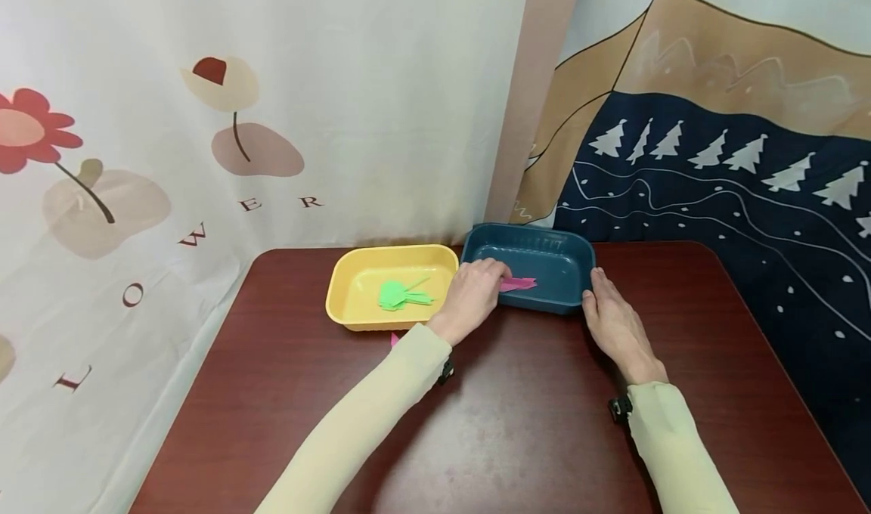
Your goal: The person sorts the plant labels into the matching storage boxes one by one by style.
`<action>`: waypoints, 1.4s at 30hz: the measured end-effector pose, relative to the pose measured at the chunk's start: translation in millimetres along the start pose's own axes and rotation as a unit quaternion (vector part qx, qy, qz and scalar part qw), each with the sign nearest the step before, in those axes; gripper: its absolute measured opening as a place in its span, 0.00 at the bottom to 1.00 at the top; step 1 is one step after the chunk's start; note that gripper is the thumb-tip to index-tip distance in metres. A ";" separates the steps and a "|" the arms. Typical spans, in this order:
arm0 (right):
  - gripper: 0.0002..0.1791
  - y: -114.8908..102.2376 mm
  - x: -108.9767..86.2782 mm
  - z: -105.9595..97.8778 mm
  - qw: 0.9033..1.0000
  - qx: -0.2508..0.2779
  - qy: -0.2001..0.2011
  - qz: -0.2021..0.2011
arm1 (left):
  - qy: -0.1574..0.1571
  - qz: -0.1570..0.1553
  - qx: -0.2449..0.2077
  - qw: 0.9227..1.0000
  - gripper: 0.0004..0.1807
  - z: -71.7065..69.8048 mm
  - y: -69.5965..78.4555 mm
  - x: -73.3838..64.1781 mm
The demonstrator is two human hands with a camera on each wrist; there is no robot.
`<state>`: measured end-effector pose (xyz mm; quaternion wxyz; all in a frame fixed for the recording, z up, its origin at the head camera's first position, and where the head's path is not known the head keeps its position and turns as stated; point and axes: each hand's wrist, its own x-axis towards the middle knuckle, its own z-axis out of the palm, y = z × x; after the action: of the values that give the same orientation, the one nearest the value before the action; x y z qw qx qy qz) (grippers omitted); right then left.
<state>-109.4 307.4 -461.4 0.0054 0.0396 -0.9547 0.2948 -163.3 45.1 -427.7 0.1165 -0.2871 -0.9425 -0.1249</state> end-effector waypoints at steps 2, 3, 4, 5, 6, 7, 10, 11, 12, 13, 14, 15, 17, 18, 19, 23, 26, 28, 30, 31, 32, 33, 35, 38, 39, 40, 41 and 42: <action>0.34 -0.2 0.0 0.4 1.000 -0.001 0.003 -0.002 | -0.004 -0.011 -0.005 1.000 0.10 1.3 -3.5 1.5; 0.34 -0.2 0.0 0.5 1.000 -0.001 0.005 -0.003 | -0.007 -0.015 -0.009 1.000 0.09 1.8 -4.9 2.4; 0.34 -0.4 -0.2 0.6 1.000 -0.001 0.006 -0.004 | -0.011 -0.018 -0.016 1.000 0.09 2.2 -6.0 3.3; 0.34 -0.5 -0.4 0.7 1.000 -0.001 0.007 -0.004 | -0.014 -0.020 -0.022 0.999 0.09 2.6 -6.9 4.2; 0.34 -0.7 -0.5 0.9 1.000 -0.001 0.007 -0.005 | -0.018 -0.022 -0.029 0.999 0.08 3.0 -7.7 5.2; 0.34 -1.0 -0.6 1.1 1.000 0.000 0.006 -0.005 | -0.021 -0.022 -0.032 0.999 0.08 3.3 -8.5 6.2; 0.34 -1.8 -0.6 2.2 1.000 0.001 0.005 -0.008 | -0.030 -0.019 -0.035 0.999 0.09 4.8 -10.7 8.9; 0.34 -2.1 -0.5 2.5 1.000 0.002 0.005 -0.008 | -0.034 -0.017 -0.035 0.999 0.09 5.2 -11.2 9.7; 0.34 -2.2 -0.3 2.9 1.000 0.001 0.005 -0.008 | -0.037 -0.016 -0.035 0.999 0.09 5.6 -11.7 10.4; 0.34 -2.4 -0.2 3.2 1.000 0.001 0.005 -0.008 | -0.040 -0.015 -0.034 0.999 0.09 6.1 -12.1 11.0; 0.34 -2.5 -0.1 3.6 1.000 0.001 0.005 -0.008 | -0.044 -0.016 -0.035 0.998 0.10 6.8 -12.4 11.4; 0.34 -2.6 0.0 3.9 1.000 0.001 0.004 -0.007 | -0.048 -0.017 -0.035 0.998 0.10 7.3 -12.4 11.6; 0.34 -2.8 0.1 4.6 1.000 0.003 0.002 -0.005 | -0.054 -0.020 -0.034 0.998 0.10 8.5 -12.0 11.8; 0.34 -2.8 0.2 5.0 1.000 0.003 0.001 -0.005 | -0.054 -0.023 -0.031 0.998 0.10 9.1 -11.6 11.6; 0.34 -2.9 0.2 5.4 1.000 0.004 0.000 -0.004 | -0.053 -0.026 -0.026 0.998 0.10 9.6 -11.2 11.5; 0.34 -3.2 0.9 7.0 1.000 0.005 -0.002 -0.003 | -0.039 -0.034 0.001 0.999 0.13 10.4 -10.3 10.2; 0.34 -2.8 1.0 7.2 1.000 0.004 -0.004 -0.002 | -0.030 -0.027 0.007 0.999 0.15 8.2 -10.6 7.3; 0.34 -2.4 0.8 6.9 1.000 0.004 -0.005 -0.001 | -0.021 -0.013 -0.002 1.000 0.15 5.8 -11.2 3.4; 0.34 -2.1 0.5 6.5 1.000 0.002 -0.003 -0.001 | -0.008 0.003 -0.008 1.000 0.14 3.8 -11.7 -1.6; 0.34 -2.0 0.5 6.3 1.000 0.001 -0.003 -0.001 | 0.000 0.010 -0.012 1.000 0.14 2.4 -11.8 -4.4; 0.34 -1.9 0.4 6.0 1.000 0.000 -0.003 -0.001 | 0.008 0.018 -0.017 1.000 0.13 1.2 -12.0 -7.1; 0.34 -1.9 0.4 5.7 1.000 0.000 -0.002 -0.001 | 0.015 0.024 -0.021 0.999 0.13 -0.3 -12.2 -9.9; 0.34 -2.0 0.5 5.0 1.000 0.001 -0.002 -0.001 | 0.027 0.036 -0.029 0.999 0.12 -4.6 -11.9 -15.2; 0.34 -1.9 0.0 4.0 1.000 0.002 -0.003 0.000 | 0.045 0.051 -0.042 0.997 0.11 -13.3 -11.7 -23.7; 0.34 -1.9 -0.3 3.5 1.000 0.002 -0.003 0.001 | 0.050 0.054 -0.043 0.996 0.12 -16.3 -11.9 -26.7; 0.34 -1.6 -0.5 3.0 1.000 0.001 -0.003 0.001 | 0.055 0.058 -0.045 0.996 0.12 -19.3 -12.1 -29.7; 0.34 -1.3 -0.9 2.5 1.000 0.000 -0.003 0.002 | 0.059 0.062 -0.043 0.995 0.13 -22.5 -12.4 -32.9; 0.35 -1.0 -1.1 2.0 1.000 -0.001 -0.004 0.004 | 0.062 0.066 -0.040 0.995 0.13 -25.7 -12.9 -36.3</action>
<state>-108.2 305.5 -462.5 0.0006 0.0370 -0.9551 0.2940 -137.5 8.4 -416.3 0.1706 -0.3448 -0.9068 -0.1723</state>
